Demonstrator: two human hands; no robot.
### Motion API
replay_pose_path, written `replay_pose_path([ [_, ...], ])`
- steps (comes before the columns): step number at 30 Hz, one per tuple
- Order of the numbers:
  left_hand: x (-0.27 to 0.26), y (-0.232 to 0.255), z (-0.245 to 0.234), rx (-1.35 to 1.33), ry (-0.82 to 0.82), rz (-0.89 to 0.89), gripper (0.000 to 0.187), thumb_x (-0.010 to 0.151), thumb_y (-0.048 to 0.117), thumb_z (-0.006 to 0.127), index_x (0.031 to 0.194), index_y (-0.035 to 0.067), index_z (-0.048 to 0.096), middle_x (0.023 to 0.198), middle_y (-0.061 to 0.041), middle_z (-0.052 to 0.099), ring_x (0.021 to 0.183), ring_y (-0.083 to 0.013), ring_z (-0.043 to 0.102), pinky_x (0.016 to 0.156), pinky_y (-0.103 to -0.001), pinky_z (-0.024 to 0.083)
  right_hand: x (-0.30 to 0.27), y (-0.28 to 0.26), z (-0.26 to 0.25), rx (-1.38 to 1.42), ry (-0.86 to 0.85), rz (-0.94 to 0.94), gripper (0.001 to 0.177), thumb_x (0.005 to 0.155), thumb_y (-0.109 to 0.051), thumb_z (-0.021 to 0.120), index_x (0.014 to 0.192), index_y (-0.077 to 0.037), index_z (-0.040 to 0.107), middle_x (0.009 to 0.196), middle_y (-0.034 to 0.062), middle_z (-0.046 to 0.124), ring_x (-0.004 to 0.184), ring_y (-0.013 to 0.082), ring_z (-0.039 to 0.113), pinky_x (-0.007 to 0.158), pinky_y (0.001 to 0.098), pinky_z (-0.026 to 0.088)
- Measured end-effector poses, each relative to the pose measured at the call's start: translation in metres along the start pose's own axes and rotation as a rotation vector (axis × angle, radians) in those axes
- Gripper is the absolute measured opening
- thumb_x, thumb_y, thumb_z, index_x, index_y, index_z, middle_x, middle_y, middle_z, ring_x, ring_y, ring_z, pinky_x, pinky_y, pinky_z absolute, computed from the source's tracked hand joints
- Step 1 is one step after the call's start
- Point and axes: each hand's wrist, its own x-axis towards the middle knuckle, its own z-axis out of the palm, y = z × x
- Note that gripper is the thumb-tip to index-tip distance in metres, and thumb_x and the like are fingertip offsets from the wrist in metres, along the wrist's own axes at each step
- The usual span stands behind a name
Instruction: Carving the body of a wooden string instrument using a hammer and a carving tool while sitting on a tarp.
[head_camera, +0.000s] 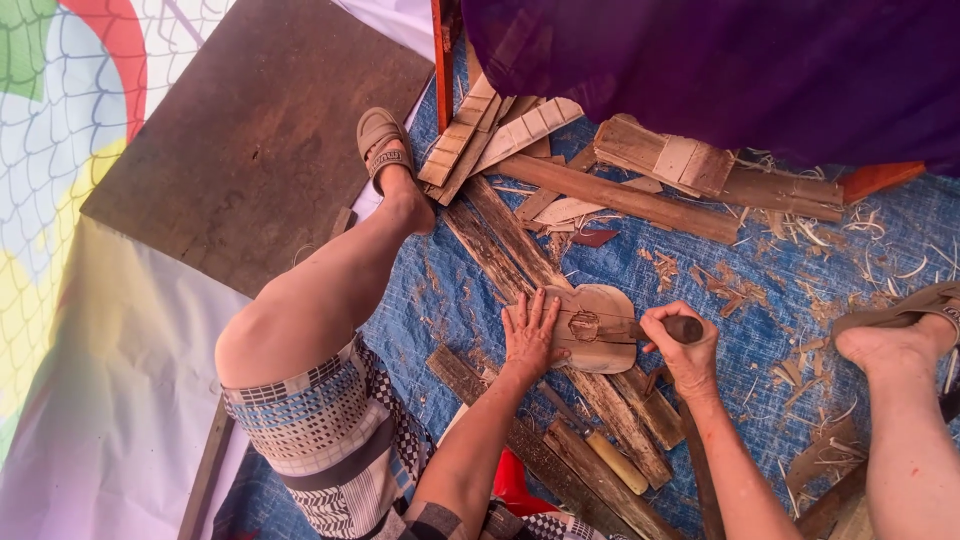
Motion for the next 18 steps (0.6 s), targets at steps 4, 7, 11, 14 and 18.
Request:
replay_pose_path([
  [4, 0.005, -0.001, 0.004, 0.009, -0.019, -0.014, 0.115, 0.078, 0.060, 0.076, 0.166, 0.030, 0.010, 0.174, -0.007, -0.001, 0.158, -0.0427, -0.003, 0.119, -0.075, 0.005, 0.024, 0.014, 0.011, -0.109, -0.103, -0.010, 0.012, 0.078, 0.002, 0.082, 0.075, -0.001, 0.070, 0.071, 0.0177, 0.070, 0.047, 0.0184, 0.065, 0.041, 0.0275, 0.054],
  [7, 0.025, 0.002, 0.022, -0.006, -0.050, -0.015, 0.122, 0.069, 0.067, 0.077, 0.166, 0.032, 0.011, 0.174, -0.008, 0.000, 0.158, -0.0433, -0.003, 0.118, -0.077, 0.005, 0.034, 0.017, 0.024, -0.145, -0.156, -0.008, 0.011, 0.076, 0.002, 0.081, 0.076, -0.003, 0.071, 0.066, 0.0177, 0.068, 0.043, 0.0170, 0.063, 0.037, 0.0238, 0.052],
  [11, 0.019, 0.067, -0.099, -1.252, -0.107, 0.279, 0.118, 0.074, 0.023, 0.085, 0.168, 0.022, 0.013, 0.161, -0.010, 0.038, 0.147, -0.0355, 0.038, 0.123, -0.057, 0.031, 0.063, 0.053, 0.033, -0.304, -0.176, -0.112, 0.017, 0.072, -0.005, 0.086, 0.079, -0.012, 0.073, 0.069, 0.0109, 0.066, 0.045, 0.0145, 0.062, 0.037, 0.0217, 0.046],
  [14, 0.020, 0.091, -0.119, -1.029, -0.167, 0.378, 0.132, 0.067, 0.027, 0.088, 0.168, 0.037, 0.004, 0.162, 0.009, 0.038, 0.147, -0.0323, 0.040, 0.125, -0.050, 0.032, 0.048, 0.033, 0.026, -0.469, -0.072, 0.018, 0.037, 0.070, -0.018, 0.084, 0.103, -0.011, 0.069, 0.096, 0.0236, 0.070, 0.092, 0.0398, 0.070, 0.074, 0.0488, 0.051],
  [18, 0.036, 0.108, -0.078, -0.974, -0.111, 0.433, 0.131, 0.061, 0.023, 0.090, 0.166, 0.042, 0.016, 0.161, 0.006, 0.041, 0.146, -0.0254, 0.042, 0.125, -0.050, 0.033, 0.024, -0.006, 0.017, -0.531, -0.094, 0.193, 0.053, 0.073, -0.021, 0.078, 0.119, -0.005, 0.057, 0.115, 0.0343, 0.065, 0.115, 0.0531, 0.061, 0.094, 0.0610, 0.050],
])
